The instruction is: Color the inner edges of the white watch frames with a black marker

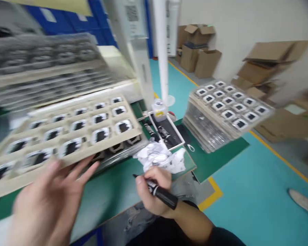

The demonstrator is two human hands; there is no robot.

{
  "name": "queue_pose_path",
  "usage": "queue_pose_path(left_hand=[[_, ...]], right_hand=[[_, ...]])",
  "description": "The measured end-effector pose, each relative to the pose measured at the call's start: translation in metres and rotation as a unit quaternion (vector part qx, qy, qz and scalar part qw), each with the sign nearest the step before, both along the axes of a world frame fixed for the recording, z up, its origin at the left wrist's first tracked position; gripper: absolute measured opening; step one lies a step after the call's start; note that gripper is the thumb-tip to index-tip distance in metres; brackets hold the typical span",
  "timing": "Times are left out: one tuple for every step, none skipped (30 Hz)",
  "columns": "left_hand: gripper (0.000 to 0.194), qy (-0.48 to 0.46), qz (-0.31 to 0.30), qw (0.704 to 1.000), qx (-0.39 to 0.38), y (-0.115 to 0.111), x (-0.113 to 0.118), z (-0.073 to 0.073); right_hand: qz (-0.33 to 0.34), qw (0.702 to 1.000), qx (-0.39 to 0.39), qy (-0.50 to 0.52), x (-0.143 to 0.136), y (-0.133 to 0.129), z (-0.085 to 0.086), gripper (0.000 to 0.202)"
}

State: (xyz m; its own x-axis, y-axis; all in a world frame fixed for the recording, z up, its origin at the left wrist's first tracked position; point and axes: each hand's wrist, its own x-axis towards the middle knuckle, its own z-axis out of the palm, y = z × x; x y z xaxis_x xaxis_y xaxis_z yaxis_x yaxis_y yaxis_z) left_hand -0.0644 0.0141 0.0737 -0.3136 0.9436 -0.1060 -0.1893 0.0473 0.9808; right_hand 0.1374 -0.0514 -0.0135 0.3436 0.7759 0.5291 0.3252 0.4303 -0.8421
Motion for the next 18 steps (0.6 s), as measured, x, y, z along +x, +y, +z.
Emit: queue_pose_path(left_hand=[[0.018, -0.072, 0.062, 0.995, -0.012, 0.005, 0.011, 0.007], [0.017, -0.121, 0.098, 0.988, 0.004, 0.011, 0.021, 0.012], [0.018, -0.154, 0.119, 0.981, 0.012, 0.017, 0.028, 0.014], [0.019, -0.176, 0.139, 0.974, 0.022, 0.021, 0.034, 0.015], [0.022, -0.188, 0.151, 0.970, 0.031, 0.024, 0.037, 0.014], [0.025, -0.196, 0.158, 0.967, 0.039, 0.025, 0.039, 0.012], [0.028, -0.198, 0.162, 0.965, 0.048, 0.024, 0.041, 0.009], [0.031, -0.198, 0.161, 0.965, 0.058, 0.021, 0.043, 0.006], [0.034, -0.195, 0.156, 0.966, 0.069, 0.017, 0.045, 0.003], [0.036, -0.192, 0.152, 0.966, 0.081, 0.012, 0.047, 0.000], [0.037, -0.188, 0.148, 0.967, 0.091, 0.007, 0.049, -0.002], [0.037, -0.184, 0.145, 0.967, 0.099, 0.002, 0.052, -0.004], [0.036, -0.180, 0.145, 0.967, 0.106, -0.003, 0.054, -0.004], [0.036, -0.176, 0.146, 0.967, 0.114, -0.008, 0.056, -0.004], [0.036, -0.171, 0.147, 0.967, 0.122, -0.011, 0.058, -0.003], [0.036, -0.167, 0.149, 0.966, 0.131, -0.014, 0.060, -0.002], [0.037, -0.164, 0.151, 0.965, 0.139, -0.015, 0.061, -0.001], [0.038, -0.162, 0.152, 0.964, 0.147, -0.016, 0.062, 0.000]], right_hand=[[0.003, 1.000, -0.004, -0.010, 0.003, -0.001, 0.000, 0.021], [0.010, 1.000, -0.008, -0.017, 0.006, -0.001, 0.000, 0.022], [0.021, 1.000, -0.004, -0.018, 0.008, -0.001, 0.000, 0.023], [0.028, 0.999, 0.000, -0.016, 0.010, 0.000, 0.000, 0.023], [0.034, 0.999, 0.005, -0.014, 0.011, 0.001, -0.001, 0.024], [0.036, 0.999, 0.010, -0.013, 0.012, 0.002, -0.001, 0.024], [0.035, 0.999, 0.014, -0.013, 0.012, 0.003, -0.001, 0.024], [0.033, 0.999, 0.016, -0.015, 0.012, 0.004, -0.001, 0.024], [0.032, 0.999, 0.016, -0.018, 0.012, 0.004, -0.001, 0.024], [0.031, 0.999, 0.017, -0.019, 0.013, 0.004, 0.000, 0.025], [0.031, 0.999, 0.019, -0.021, 0.013, 0.004, 0.000, 0.025], [0.031, 0.999, 0.020, -0.021, 0.013, 0.004, 0.000, 0.025], [0.031, 0.999, 0.021, -0.020, 0.013, 0.005, -0.001, 0.025], [0.030, 0.999, 0.024, -0.021, 0.014, 0.005, -0.001, 0.025], [0.028, 0.999, 0.026, -0.021, 0.014, 0.005, -0.001, 0.025], [0.023, 0.999, 0.029, -0.022, 0.015, 0.006, -0.002, 0.024], [0.018, 0.999, 0.033, -0.023, 0.015, 0.006, -0.002, 0.024], [0.012, 0.999, 0.036, -0.023, 0.015, 0.007, -0.003, 0.024]])
